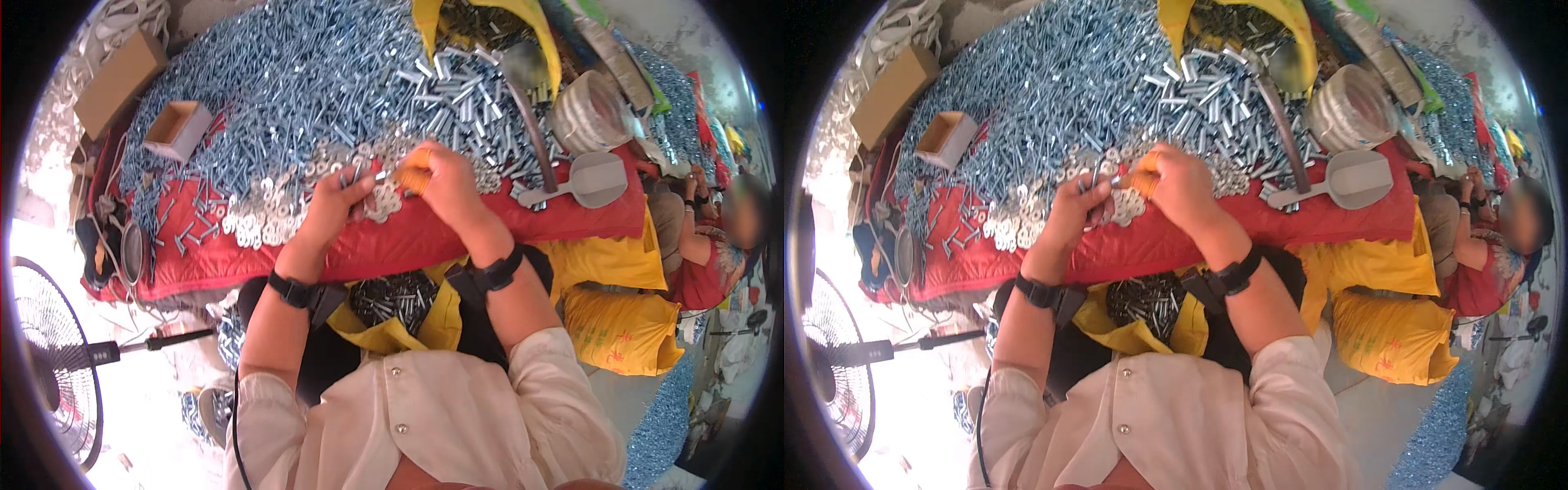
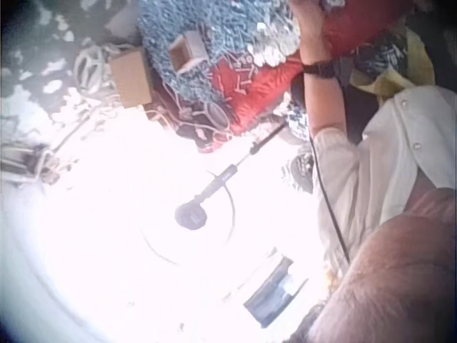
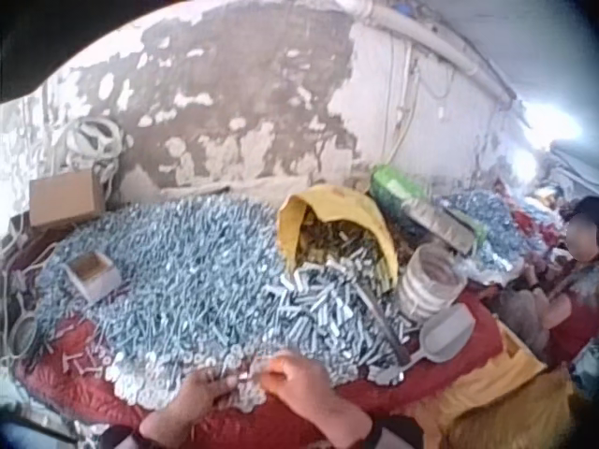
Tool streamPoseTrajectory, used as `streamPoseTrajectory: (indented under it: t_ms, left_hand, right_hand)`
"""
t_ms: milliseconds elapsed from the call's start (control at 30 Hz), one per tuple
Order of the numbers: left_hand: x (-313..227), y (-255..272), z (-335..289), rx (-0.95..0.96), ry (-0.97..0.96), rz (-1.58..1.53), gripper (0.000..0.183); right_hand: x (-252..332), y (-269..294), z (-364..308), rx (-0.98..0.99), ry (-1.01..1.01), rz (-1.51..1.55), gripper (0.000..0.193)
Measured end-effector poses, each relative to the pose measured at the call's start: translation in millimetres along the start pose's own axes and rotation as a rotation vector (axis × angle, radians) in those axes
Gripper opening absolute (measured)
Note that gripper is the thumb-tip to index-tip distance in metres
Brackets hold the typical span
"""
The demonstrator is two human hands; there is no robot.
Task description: Sorting and assembling screws and washers on a work surface.
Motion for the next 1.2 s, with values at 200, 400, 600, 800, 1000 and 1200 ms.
streamPoseTrajectory:
  t_ms: [200, 400, 600, 800, 1000, 1200]
  left_hand:
    - [6, 5, -1, 0.045, 0.073, -0.138, 0.019]
    - [0, 13, -11, 0.118, 0.067, -0.189, 0.022]
    - [-15, 16, -22, 0.472, 0.091, 0.24, 0.034]
    - [-14, 16, -8, 0.109, 0.196, 0.166, 0.029]
    - [-9, 21, -4, 0.022, 0.204, 0.015, 0.026]
    - [-5, 20, -2, -0.01, 0.102, 0.123, 0.022]
  right_hand:
    - [7, -10, -6, -0.16, -0.365, 0.742, 0.05]
    - [-9, -5, -9, -0.159, -0.421, 0.575, 0.031]
    - [-14, -7, -6, -0.221, 0.066, -0.219, 0.013]
    - [-24, -43, -4, -0.024, 0.122, -0.609, 0.017]
    - [-33, -53, -3, -0.028, 0.076, -0.576, 0.011]
    - [-33, -32, -1, -0.205, -0.025, -0.221, 0.02]
Point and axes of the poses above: each hand's wrist, its own z-axis towards the middle knuckle, its own y-axis out of the back of the hand, x = y × z, the point moved 2 cm from there along z, towards the middle knuckle, and after that the axes turned 15 degrees about -x, right-handed, at the moved point
